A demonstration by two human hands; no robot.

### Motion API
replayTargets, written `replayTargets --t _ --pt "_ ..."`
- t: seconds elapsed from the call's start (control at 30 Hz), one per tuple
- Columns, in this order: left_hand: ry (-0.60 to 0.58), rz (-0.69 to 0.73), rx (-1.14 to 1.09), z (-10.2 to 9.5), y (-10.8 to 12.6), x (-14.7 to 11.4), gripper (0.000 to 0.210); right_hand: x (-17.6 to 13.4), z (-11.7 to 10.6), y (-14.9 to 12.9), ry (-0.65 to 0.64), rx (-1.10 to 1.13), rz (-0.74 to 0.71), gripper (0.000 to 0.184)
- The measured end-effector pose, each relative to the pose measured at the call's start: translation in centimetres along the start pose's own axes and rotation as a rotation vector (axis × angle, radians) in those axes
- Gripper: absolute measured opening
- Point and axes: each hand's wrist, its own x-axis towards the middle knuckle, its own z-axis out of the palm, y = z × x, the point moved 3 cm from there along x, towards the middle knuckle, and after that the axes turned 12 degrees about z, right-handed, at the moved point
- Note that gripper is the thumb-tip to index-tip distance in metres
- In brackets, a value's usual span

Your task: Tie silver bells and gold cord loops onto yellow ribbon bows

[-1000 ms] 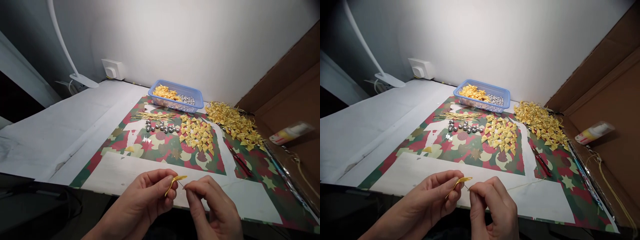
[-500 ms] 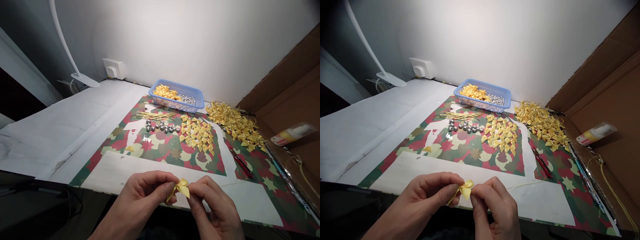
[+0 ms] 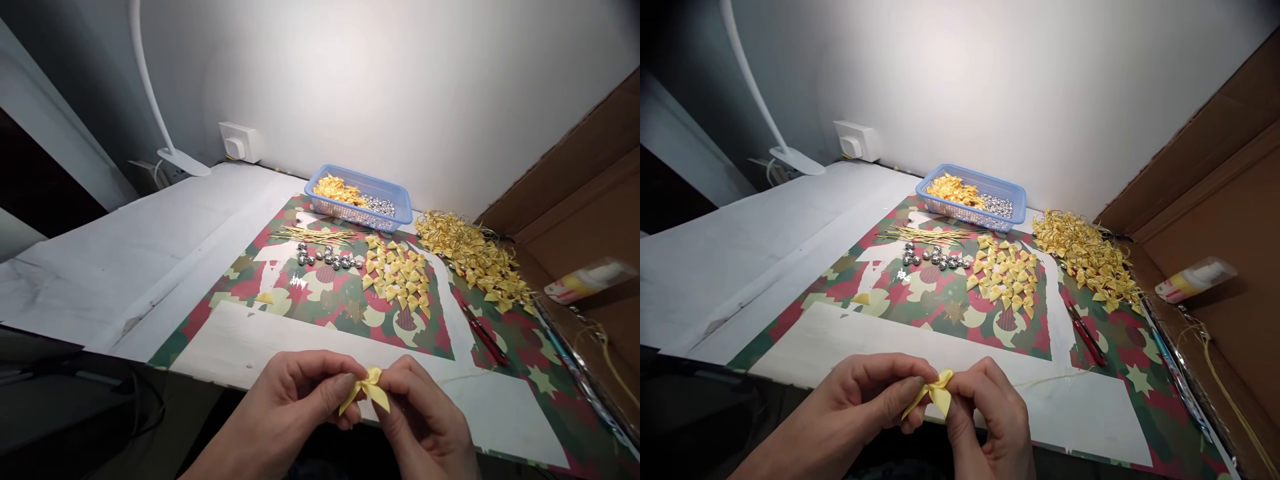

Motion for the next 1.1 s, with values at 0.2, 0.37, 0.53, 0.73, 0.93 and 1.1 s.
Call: replayTargets --t 0.2,0.37,0.53,0.73,0.93,1.1 --pt "0.039 0.002 0.008 -0.4 -0.1 0.0 0.019 -0.1 -0.3 0.8 -0.014 0.027 -0.015 0.016" --pt "0.031 0.004 0.017 -0.3 0.1 0.1 0.021 -0.2 -0.5 1.5 -0.037 0.008 -0.018 0.018" --pt "0.026 0.005 0.030 -0.4 -0.1 0.1 0.022 0.0 -0.9 1.3 -0.045 -0.002 -0.031 0.021" --pt "0.003 -0.029 0.027 -0.2 0.1 0.1 0.029 0.3 -1.1 1.3 -0.101 0.005 0.050 0.027" --pt "-0.019 -0.047 -0.043 -0.3 -0.3 -0.1 0.030 0.3 -1.0 1.2 -0.128 0.055 0.116 0.023" --pt "-0.012 -0.052 -0.147 -0.2 -0.8 -0.2 0.023 0.2 -0.8 0.5 -0.140 0.052 0.092 0.027"
